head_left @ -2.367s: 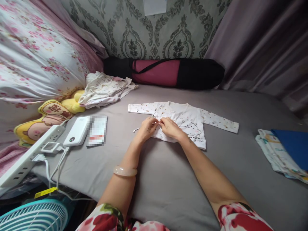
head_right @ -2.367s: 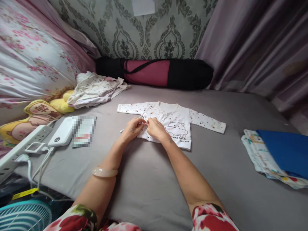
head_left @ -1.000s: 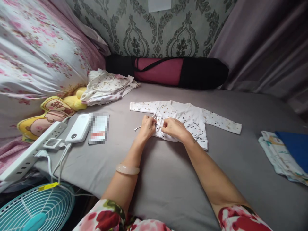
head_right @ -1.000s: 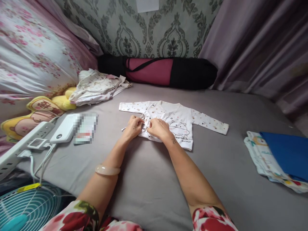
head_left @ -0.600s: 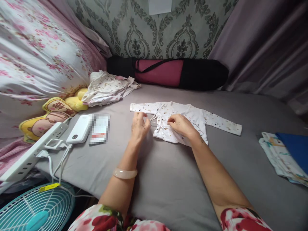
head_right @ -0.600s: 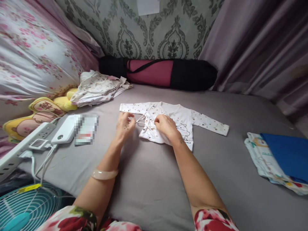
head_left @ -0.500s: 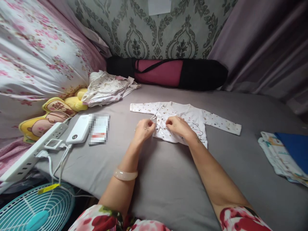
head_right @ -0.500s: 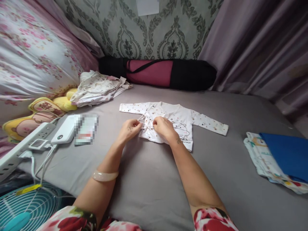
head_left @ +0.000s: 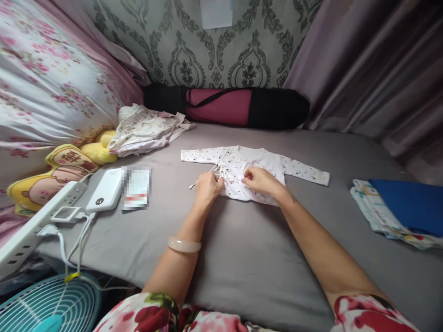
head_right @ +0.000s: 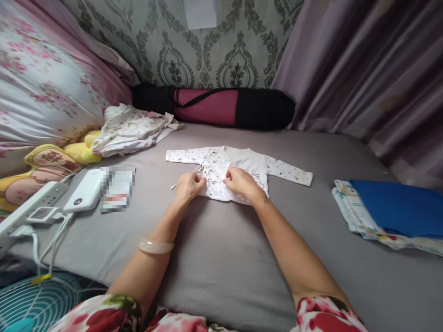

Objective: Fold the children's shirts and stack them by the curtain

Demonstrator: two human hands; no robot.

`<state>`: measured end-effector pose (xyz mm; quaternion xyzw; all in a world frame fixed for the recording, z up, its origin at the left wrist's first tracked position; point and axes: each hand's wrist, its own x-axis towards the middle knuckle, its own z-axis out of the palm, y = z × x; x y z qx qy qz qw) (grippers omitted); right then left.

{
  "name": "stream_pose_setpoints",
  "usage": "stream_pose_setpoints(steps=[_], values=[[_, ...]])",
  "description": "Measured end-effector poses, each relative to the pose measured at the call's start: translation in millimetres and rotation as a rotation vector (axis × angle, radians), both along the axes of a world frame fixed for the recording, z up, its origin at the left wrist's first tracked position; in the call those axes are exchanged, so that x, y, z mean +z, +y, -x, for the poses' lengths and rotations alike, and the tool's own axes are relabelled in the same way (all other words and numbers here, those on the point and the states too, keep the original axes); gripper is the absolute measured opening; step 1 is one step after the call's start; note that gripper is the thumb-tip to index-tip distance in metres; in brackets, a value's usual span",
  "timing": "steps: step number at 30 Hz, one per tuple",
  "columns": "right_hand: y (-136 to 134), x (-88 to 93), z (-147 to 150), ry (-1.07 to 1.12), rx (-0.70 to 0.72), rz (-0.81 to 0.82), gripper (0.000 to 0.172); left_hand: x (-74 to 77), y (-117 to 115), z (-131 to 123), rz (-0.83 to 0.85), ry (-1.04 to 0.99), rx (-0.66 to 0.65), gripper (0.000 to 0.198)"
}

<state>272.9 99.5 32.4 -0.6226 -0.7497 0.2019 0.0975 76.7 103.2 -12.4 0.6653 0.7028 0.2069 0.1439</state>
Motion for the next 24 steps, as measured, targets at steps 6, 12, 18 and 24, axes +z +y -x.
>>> stream_pose_setpoints(steps=[6, 12, 18, 24], values=[[-46.1, -14.9, 10.1, -0.142, -0.029, -0.096, 0.02, -10.2, -5.0, -0.1, -0.083, 0.069, 0.02, 0.016], [-34.2, -18.8, -5.5, -0.071, 0.011, -0.133, 0.019, 5.0, -20.1, -14.7, -0.304, -0.022, -0.264, 0.009], [-11.7, 11.5, -25.3, 0.066, 0.066, -0.117, 0.019, 2.2, -37.7, -46.8, -0.106, -0.087, -0.592, 0.015], [-5.9, 35.7, -21.0, 0.027, 0.15, -0.06, 0.019, 4.2, -46.9, -59.4, -0.085, 0.094, -0.467, 0.04]])
